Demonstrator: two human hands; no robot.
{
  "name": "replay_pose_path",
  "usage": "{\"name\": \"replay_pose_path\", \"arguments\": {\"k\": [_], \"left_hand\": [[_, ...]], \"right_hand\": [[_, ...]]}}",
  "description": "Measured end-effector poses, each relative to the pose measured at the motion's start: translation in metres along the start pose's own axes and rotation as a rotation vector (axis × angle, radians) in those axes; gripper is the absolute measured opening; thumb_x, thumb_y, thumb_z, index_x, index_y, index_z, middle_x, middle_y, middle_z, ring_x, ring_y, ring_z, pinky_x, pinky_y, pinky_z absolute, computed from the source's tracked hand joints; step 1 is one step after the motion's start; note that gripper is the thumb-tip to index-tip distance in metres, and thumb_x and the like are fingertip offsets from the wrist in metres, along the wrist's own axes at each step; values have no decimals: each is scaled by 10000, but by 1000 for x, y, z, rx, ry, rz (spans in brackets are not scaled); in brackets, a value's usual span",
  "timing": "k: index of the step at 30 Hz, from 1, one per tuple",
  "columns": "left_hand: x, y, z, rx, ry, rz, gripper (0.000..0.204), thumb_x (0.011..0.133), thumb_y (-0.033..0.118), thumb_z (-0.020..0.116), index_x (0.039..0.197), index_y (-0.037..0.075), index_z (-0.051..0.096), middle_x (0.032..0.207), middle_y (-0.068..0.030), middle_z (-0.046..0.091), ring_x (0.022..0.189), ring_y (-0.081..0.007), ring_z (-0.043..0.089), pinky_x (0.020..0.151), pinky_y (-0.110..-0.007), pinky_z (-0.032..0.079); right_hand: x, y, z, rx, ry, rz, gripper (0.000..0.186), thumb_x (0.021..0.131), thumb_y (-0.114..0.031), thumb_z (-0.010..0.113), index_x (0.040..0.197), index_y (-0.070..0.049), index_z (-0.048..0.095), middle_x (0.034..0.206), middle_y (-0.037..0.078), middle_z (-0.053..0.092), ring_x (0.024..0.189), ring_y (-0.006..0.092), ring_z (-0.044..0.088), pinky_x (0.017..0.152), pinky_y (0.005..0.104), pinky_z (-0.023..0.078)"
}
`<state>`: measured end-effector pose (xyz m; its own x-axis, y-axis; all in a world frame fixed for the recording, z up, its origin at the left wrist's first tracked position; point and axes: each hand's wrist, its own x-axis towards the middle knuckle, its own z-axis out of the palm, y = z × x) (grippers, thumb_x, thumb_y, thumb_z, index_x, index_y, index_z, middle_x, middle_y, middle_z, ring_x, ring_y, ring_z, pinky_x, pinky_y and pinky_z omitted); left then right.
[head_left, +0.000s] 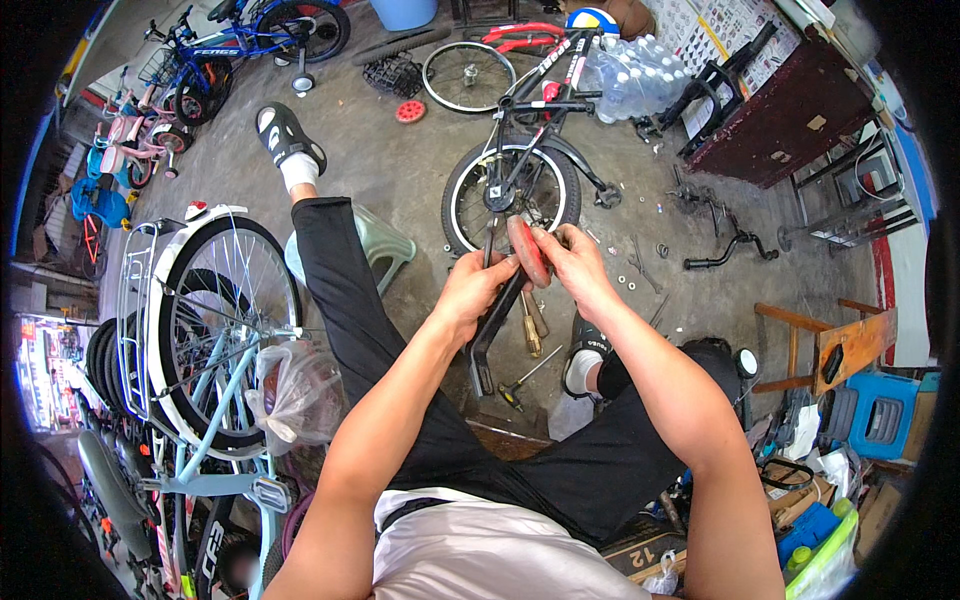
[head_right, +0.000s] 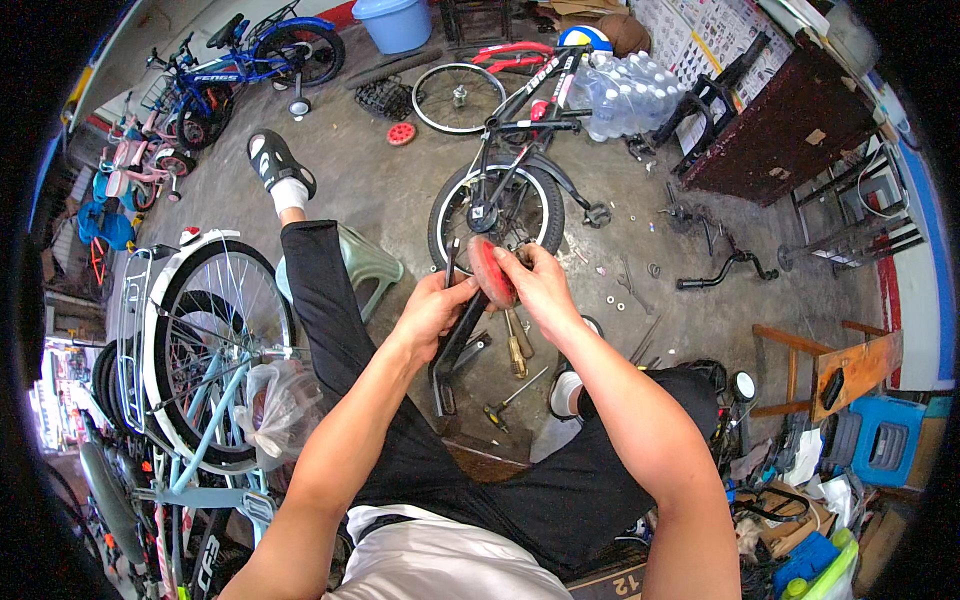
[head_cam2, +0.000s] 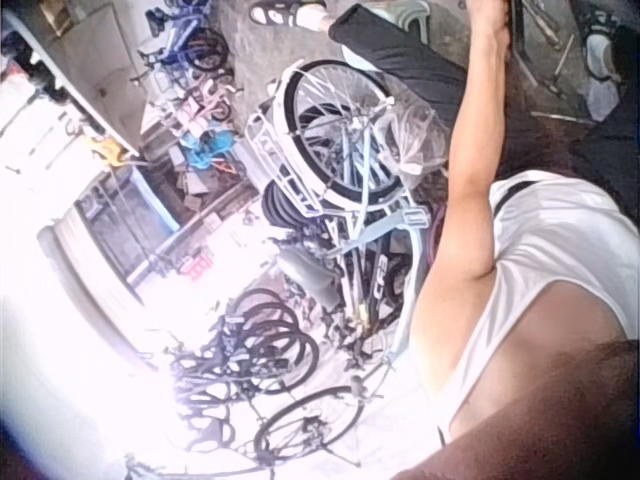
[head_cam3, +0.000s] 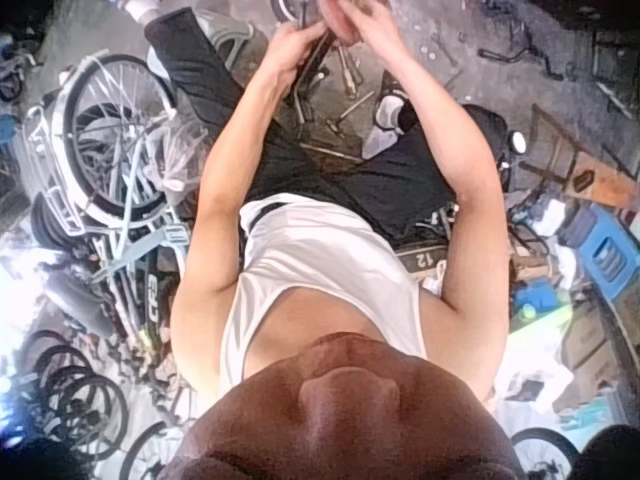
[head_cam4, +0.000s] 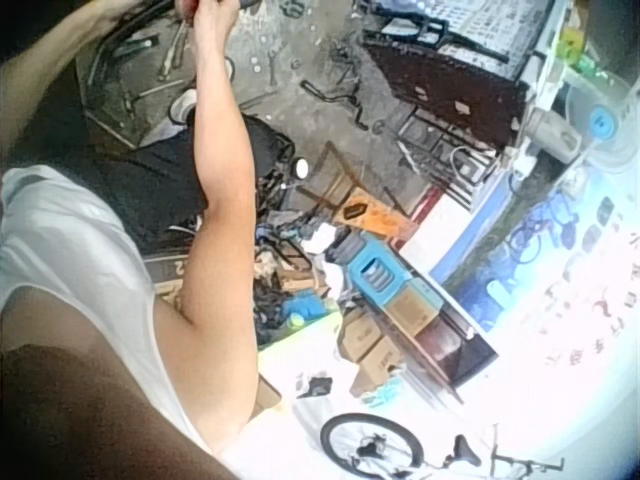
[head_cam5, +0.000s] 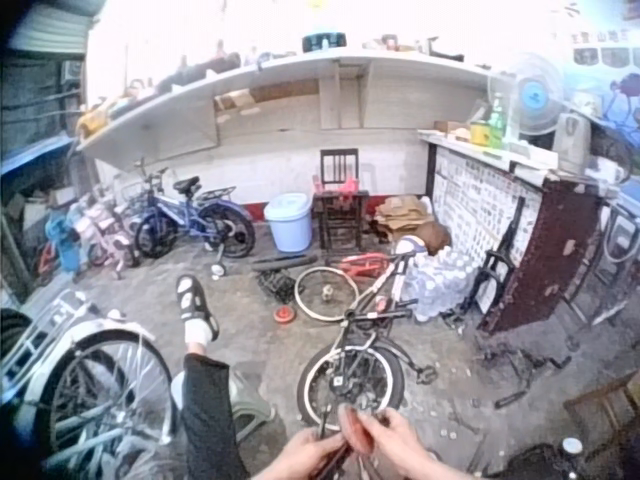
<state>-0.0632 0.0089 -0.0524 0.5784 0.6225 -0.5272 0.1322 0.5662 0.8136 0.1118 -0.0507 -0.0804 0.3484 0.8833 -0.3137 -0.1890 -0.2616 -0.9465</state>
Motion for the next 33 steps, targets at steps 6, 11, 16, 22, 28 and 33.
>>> {"name": "replay_pose_path", "arguments": {"k": [6, 11, 16, 22, 28, 33], "left_hand": [[6, -12, -5, -58, 25, -2, 189, 1038, 251, 660, 1080, 70, 692, 856, -39, 765, 492, 2, 448, 420, -190, 265], [4, -5, -11, -107, 1, -66, 187, 1054, 233, 621, 1134, 71, 671, 899, -69, 778, 476, 3, 439, 411, -183, 259], [2, -6, -19, -136, 43, -85, 188, 1055, 224, 621, 1147, 69, 671, 902, -70, 775, 469, 6, 425, 405, -180, 250], [7, -9, -20, -156, -8, -57, 181, 1062, 203, 604, 1160, 64, 666, 899, -76, 771, 460, 11, 404, 401, -176, 247], [5, -5, -17, -168, 4, -62, 166, 1063, 191, 592, 1156, 73, 661, 904, -83, 773, 448, 11, 384, 391, -177, 226], [6, -6, -18, -170, 4, -55, 152, 1053, 171, 583, 1144, 75, 658, 902, -90, 774, 438, 10, 374, 384, -181, 216]], "right_hand": [[4, 1, -2, -43, 23, 46, 388, 1053, -340, 649, 1111, 43, 660, 999, 125, 694, 887, 215, 712, 756, 378, 570], [20, 22, -19, -426, 52, -170, 453, 1040, -308, 615, 1360, 8, 665, 1155, 183, 686, 1085, 334, 663, 972, 420, 506], [11, 6, -10, -247, -6, -73, 298, 998, -158, 686, 1238, 12, 641, 1022, 120, 737, 877, 209, 693, 825, 354, 554], [20, 20, -14, -294, 58, -290, 243, 963, -111, 716, 1177, 4, 701, 1000, 111, 728, 872, 195, 708, 794, 341, 566], [10, 13, -11, -386, 6, -338, 222, 926, -99, 731, 1135, -49, 787, 1035, 120, 729, 932, 252, 734, 820, 363, 573], [5, 5, -11, -463, 3, -397, 228, 917, -108, 731, 1131, -66, 797, 1059, 123, 730, 971, 299, 729, 862, 387, 567]]}}
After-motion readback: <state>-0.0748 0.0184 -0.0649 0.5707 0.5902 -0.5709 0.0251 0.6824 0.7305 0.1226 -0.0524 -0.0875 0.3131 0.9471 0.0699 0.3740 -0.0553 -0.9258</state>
